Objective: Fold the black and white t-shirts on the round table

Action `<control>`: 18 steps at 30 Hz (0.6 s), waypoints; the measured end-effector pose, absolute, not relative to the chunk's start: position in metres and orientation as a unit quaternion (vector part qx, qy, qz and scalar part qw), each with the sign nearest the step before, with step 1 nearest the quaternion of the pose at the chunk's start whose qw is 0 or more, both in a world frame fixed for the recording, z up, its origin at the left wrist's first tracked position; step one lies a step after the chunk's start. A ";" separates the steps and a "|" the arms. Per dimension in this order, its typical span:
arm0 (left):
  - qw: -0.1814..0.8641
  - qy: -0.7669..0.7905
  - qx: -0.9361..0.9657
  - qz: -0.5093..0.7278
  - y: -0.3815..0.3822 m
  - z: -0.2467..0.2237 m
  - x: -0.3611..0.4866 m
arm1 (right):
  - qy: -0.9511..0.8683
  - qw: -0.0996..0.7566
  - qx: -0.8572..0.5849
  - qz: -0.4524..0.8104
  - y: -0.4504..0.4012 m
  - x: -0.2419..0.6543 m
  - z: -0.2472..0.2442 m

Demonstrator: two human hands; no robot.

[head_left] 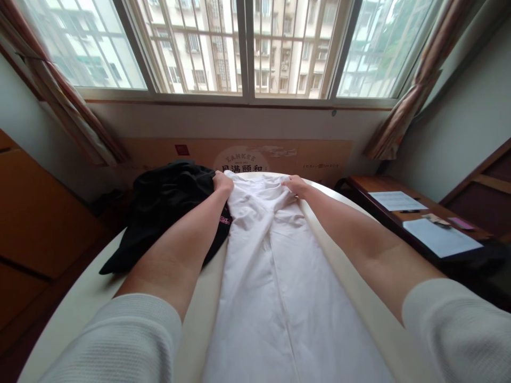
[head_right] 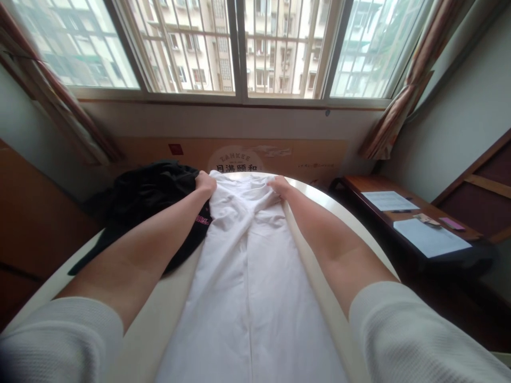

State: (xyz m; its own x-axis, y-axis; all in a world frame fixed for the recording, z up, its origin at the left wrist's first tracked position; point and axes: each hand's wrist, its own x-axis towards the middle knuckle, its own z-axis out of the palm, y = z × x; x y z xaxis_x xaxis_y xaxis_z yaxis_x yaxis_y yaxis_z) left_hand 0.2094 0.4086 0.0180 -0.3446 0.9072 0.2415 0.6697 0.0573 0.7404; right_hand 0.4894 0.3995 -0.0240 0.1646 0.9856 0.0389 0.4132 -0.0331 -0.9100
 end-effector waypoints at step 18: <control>0.157 0.630 0.736 0.192 0.368 0.006 0.245 | -0.624 0.262 -0.729 0.104 0.364 0.560 -0.015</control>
State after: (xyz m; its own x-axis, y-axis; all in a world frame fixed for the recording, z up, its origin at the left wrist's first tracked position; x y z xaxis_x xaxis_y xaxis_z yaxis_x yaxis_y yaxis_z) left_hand 0.2452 0.3684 0.0056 0.1318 0.9877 0.0844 0.8675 -0.1561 0.4724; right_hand 0.5603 0.3638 -0.0146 0.1994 0.9642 0.1746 0.8548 -0.0840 -0.5121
